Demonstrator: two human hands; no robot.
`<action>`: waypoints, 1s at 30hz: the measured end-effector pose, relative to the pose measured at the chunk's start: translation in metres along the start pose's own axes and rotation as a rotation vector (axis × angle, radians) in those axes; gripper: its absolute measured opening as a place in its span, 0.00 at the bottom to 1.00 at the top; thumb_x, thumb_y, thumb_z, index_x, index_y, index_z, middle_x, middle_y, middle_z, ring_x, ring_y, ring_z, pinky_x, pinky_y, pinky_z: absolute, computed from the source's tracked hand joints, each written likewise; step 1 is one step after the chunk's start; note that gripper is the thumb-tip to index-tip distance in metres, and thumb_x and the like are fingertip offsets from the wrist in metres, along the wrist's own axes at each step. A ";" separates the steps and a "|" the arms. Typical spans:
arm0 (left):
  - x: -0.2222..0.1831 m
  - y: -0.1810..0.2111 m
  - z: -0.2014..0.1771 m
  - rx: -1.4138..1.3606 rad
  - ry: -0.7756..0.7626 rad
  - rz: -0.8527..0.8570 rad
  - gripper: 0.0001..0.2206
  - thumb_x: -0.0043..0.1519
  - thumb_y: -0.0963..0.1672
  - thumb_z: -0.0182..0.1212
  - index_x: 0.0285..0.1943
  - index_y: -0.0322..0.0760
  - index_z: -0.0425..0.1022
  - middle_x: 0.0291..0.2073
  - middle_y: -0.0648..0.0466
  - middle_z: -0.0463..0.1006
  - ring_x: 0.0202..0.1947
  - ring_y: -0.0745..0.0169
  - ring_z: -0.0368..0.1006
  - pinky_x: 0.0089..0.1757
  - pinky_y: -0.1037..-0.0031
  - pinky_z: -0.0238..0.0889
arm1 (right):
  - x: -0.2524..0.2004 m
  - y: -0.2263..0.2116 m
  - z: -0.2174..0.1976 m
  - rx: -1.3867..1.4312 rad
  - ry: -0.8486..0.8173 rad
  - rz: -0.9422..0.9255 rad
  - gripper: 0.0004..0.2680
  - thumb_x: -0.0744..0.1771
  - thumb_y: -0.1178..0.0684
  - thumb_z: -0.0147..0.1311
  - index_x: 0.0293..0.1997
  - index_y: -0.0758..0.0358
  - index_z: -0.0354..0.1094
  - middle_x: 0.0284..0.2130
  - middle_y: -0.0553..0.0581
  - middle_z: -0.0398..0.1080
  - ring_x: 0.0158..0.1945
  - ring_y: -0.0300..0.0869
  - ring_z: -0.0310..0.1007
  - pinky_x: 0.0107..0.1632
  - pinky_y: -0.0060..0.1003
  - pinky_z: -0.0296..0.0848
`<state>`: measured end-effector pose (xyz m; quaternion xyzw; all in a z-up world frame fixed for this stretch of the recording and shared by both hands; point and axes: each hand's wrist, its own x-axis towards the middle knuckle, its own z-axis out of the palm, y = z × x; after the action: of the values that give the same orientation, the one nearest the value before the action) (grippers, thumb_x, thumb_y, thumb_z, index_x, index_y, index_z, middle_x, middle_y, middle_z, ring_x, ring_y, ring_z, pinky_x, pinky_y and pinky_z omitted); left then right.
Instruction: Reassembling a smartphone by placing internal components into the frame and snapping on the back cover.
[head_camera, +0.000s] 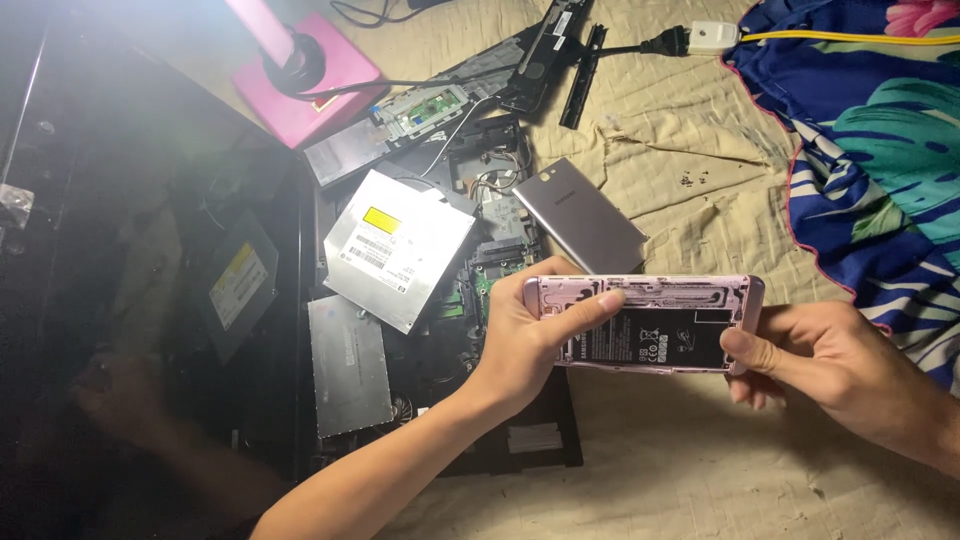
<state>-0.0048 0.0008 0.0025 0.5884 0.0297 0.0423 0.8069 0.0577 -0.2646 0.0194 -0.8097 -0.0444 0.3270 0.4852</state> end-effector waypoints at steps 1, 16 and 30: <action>0.000 -0.001 -0.001 -0.009 -0.001 -0.001 0.07 0.57 0.44 0.71 0.32 0.37 0.78 0.26 0.56 0.80 0.28 0.70 0.75 0.33 0.81 0.68 | 0.000 -0.004 0.001 0.007 -0.002 0.066 0.18 0.67 0.53 0.58 0.21 0.85 0.83 0.16 0.75 0.84 0.20 0.53 0.75 0.27 0.44 0.72; -0.003 0.006 0.006 0.006 -0.075 -0.032 0.11 0.57 0.44 0.71 0.27 0.40 0.73 0.17 0.65 0.69 0.20 0.78 0.58 0.24 0.83 0.50 | 0.002 0.003 -0.013 0.062 -0.043 -0.186 0.22 0.66 0.42 0.47 0.48 0.74 0.83 0.20 0.67 0.80 0.22 0.48 0.73 0.24 0.41 0.75; -0.001 0.003 0.009 0.128 0.032 -0.028 0.10 0.62 0.48 0.63 0.46 0.40 0.75 0.26 0.64 0.64 0.25 0.78 0.53 0.30 0.82 0.45 | -0.002 -0.008 -0.010 0.089 0.037 -0.066 0.11 0.67 0.57 0.53 0.50 0.72 0.78 0.24 0.72 0.83 0.23 0.55 0.81 0.20 0.41 0.71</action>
<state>-0.0047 -0.0067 0.0081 0.6376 0.0534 0.0381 0.7676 0.0639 -0.2690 0.0302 -0.7912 -0.0475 0.2976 0.5321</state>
